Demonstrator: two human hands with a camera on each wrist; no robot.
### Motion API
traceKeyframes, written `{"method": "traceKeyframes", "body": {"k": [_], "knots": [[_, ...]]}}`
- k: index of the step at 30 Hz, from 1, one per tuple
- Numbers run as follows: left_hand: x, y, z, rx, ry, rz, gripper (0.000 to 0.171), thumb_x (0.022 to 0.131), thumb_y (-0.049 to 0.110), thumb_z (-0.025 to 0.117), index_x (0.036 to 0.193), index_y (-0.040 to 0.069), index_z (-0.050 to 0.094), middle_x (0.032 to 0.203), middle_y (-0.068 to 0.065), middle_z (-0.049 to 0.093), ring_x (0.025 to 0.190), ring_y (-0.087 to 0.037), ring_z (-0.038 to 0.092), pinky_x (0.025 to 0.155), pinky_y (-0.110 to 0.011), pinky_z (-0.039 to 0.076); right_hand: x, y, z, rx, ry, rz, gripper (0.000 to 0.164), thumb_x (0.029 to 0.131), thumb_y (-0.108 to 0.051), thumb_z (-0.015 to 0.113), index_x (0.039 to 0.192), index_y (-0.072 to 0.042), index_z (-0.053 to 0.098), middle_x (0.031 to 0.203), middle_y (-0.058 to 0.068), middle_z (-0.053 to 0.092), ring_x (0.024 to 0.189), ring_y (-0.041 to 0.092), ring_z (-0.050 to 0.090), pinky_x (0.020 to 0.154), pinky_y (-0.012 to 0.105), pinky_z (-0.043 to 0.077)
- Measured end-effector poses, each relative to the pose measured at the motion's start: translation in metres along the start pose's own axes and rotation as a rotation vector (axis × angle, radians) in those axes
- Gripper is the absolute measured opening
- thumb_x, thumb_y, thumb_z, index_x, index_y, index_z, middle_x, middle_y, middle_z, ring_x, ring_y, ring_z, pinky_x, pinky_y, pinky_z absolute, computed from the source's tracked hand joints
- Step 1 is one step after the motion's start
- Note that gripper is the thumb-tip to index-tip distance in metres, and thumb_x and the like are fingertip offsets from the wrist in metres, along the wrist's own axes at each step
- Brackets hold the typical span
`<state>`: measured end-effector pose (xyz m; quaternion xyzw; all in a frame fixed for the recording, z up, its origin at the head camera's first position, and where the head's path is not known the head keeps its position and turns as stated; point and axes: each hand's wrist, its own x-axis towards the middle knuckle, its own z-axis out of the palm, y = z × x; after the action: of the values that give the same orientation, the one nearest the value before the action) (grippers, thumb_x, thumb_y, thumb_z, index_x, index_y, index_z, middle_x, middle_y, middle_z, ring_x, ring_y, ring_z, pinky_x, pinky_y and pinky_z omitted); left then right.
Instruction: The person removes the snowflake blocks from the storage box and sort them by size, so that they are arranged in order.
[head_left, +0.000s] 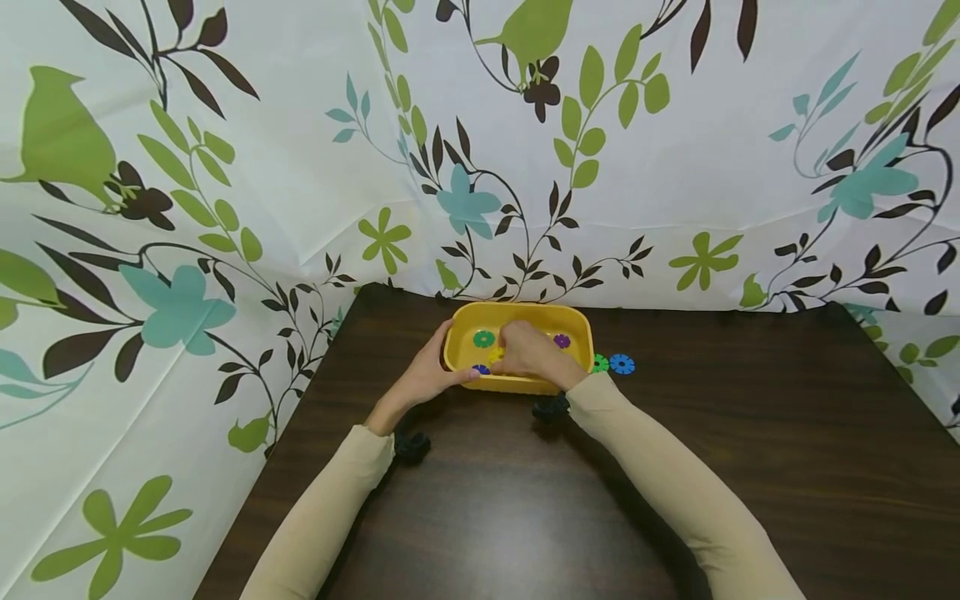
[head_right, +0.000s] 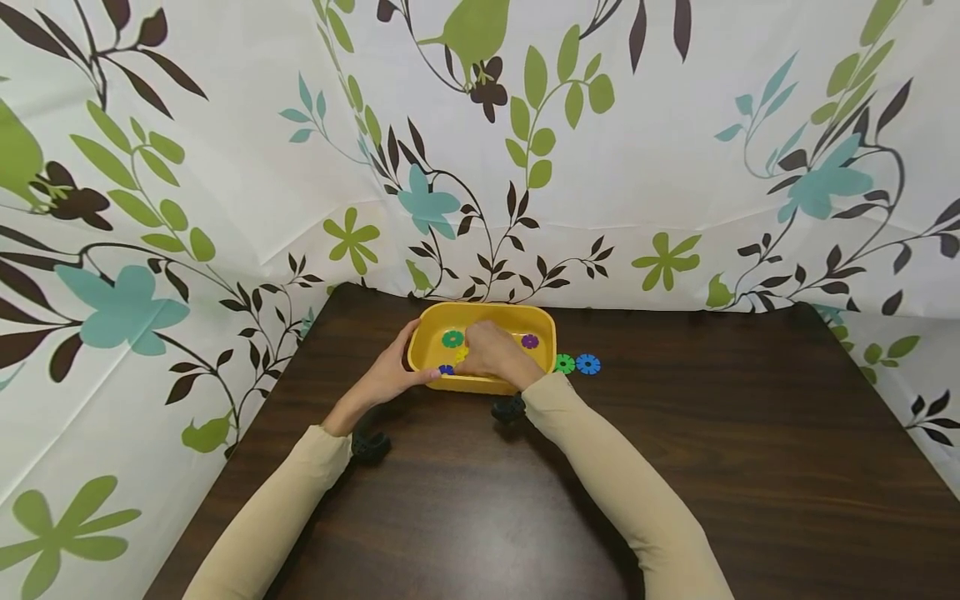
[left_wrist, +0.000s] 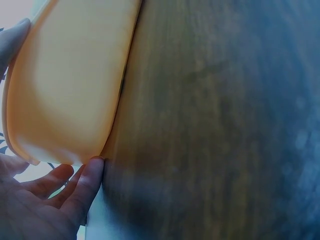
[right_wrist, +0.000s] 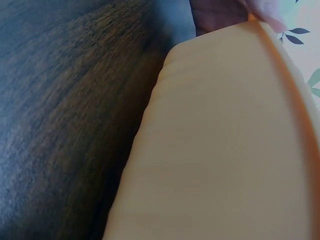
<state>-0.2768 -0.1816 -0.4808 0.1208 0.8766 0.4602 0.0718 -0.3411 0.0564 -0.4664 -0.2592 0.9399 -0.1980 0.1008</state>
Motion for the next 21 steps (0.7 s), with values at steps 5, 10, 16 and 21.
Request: {"method": "traceKeyframes", "body": {"k": [5,10,16,21], "knots": [[0.0,0.0,0.0,-0.002,0.0,0.017,0.114,0.093,0.038,0.087,0.176,0.017,0.012,0.173,-0.018,0.038,0.139,-0.035,0.056,0.118,-0.055,0.05,-0.023,-0.017,-0.015,0.035,0.069,0.006,0.037,0.085,-0.03,0.086,0.106,-0.001,0.075,0.093,0.009,0.07,0.082,0.022,0.06,0.074,0.031,0.05],[0.0,-0.001,-0.001,-0.007,0.001,0.04,0.113,0.093,0.041,0.087,0.176,0.018,0.014,0.168,-0.016,0.044,0.129,-0.032,0.059,0.112,-0.051,0.053,-0.033,-0.014,-0.017,0.048,0.14,-0.009,0.044,0.084,-0.028,0.086,0.115,0.002,0.077,0.11,0.015,0.078,0.092,0.022,0.064,0.088,0.036,0.058],[0.0,-0.001,-0.001,-0.007,0.001,0.043,0.111,0.094,0.037,0.087,0.175,0.017,0.015,0.165,-0.017,0.047,0.124,-0.032,0.061,0.11,-0.049,0.053,-0.043,-0.008,-0.022,0.055,0.202,-0.003,0.048,0.082,-0.028,0.083,0.117,0.005,0.077,0.119,0.02,0.078,0.103,0.029,0.068,0.099,0.045,0.06],[0.001,-0.002,0.0,-0.02,-0.002,0.057,0.108,0.094,0.032,0.087,0.175,0.017,0.016,0.159,-0.017,0.052,0.12,-0.031,0.062,0.106,-0.046,0.054,-0.054,-0.002,-0.028,0.059,0.23,0.014,0.052,0.082,-0.029,0.083,0.12,0.006,0.076,0.123,0.022,0.077,0.112,0.035,0.068,0.106,0.048,0.056]]}}
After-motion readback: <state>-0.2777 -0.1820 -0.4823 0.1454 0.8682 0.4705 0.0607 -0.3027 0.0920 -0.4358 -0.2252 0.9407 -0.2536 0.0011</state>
